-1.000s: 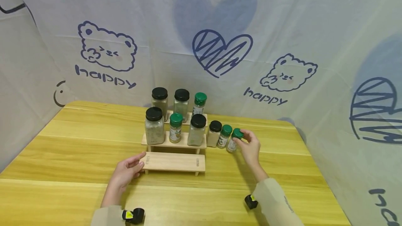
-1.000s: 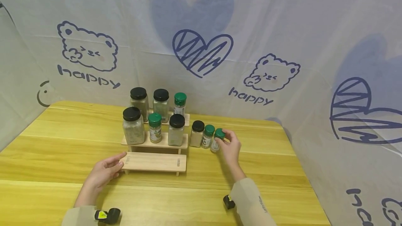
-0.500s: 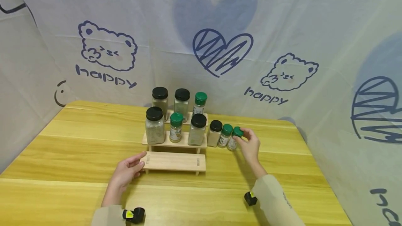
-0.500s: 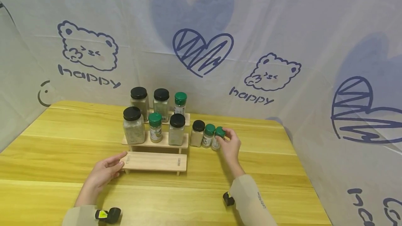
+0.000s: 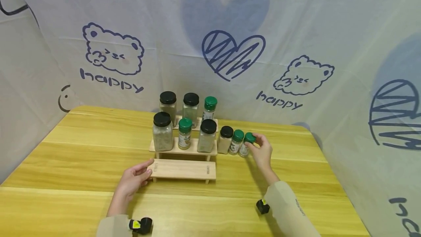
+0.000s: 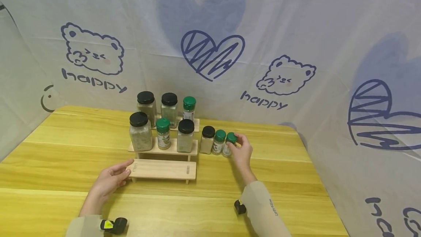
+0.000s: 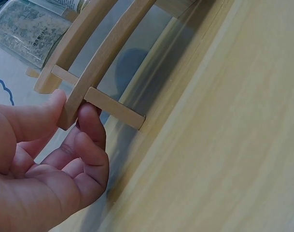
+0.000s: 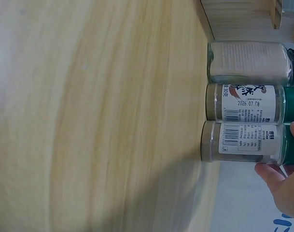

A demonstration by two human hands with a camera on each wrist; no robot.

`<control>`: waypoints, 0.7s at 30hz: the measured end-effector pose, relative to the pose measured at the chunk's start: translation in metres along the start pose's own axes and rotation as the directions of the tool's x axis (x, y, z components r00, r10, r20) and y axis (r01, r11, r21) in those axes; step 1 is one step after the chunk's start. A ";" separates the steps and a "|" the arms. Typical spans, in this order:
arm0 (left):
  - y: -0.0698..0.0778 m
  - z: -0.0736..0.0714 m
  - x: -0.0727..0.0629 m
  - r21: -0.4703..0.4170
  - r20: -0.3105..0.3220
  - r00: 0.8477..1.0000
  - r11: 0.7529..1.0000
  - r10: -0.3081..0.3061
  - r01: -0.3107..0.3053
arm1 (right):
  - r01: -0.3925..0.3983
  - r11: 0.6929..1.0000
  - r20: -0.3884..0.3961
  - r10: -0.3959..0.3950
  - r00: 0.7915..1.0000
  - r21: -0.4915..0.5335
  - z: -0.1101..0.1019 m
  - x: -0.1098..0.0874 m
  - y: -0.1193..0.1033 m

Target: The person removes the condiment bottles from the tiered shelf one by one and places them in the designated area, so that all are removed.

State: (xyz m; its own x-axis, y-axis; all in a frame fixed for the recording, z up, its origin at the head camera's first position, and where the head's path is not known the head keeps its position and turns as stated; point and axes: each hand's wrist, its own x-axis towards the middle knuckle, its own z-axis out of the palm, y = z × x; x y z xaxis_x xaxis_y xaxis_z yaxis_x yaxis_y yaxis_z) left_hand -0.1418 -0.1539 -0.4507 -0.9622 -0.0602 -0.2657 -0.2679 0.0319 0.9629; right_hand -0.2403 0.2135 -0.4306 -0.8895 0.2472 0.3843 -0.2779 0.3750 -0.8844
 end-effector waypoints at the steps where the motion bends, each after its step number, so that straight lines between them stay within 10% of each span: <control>1: 0.000 0.000 0.000 -0.002 0.002 1.000 1.000 0.002 -0.002 | -0.001 1.000 0.003 0.001 1.000 -0.001 0.000 0.000 0.000; 21: -0.002 0.000 0.001 0.002 0.006 1.000 1.000 0.007 -0.007 | -0.030 0.996 0.028 0.028 0.999 0.084 -0.003 -0.007 0.002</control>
State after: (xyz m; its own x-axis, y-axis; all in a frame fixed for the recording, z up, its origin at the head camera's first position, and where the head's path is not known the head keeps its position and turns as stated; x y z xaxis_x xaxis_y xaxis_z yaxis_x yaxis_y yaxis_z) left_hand -0.1428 -0.1541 -0.4528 -0.9644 -0.0538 -0.2591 -0.2611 0.0339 0.9647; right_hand -0.2336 0.2155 -0.4341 -0.9069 0.2321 0.3517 -0.2803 0.2909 -0.9148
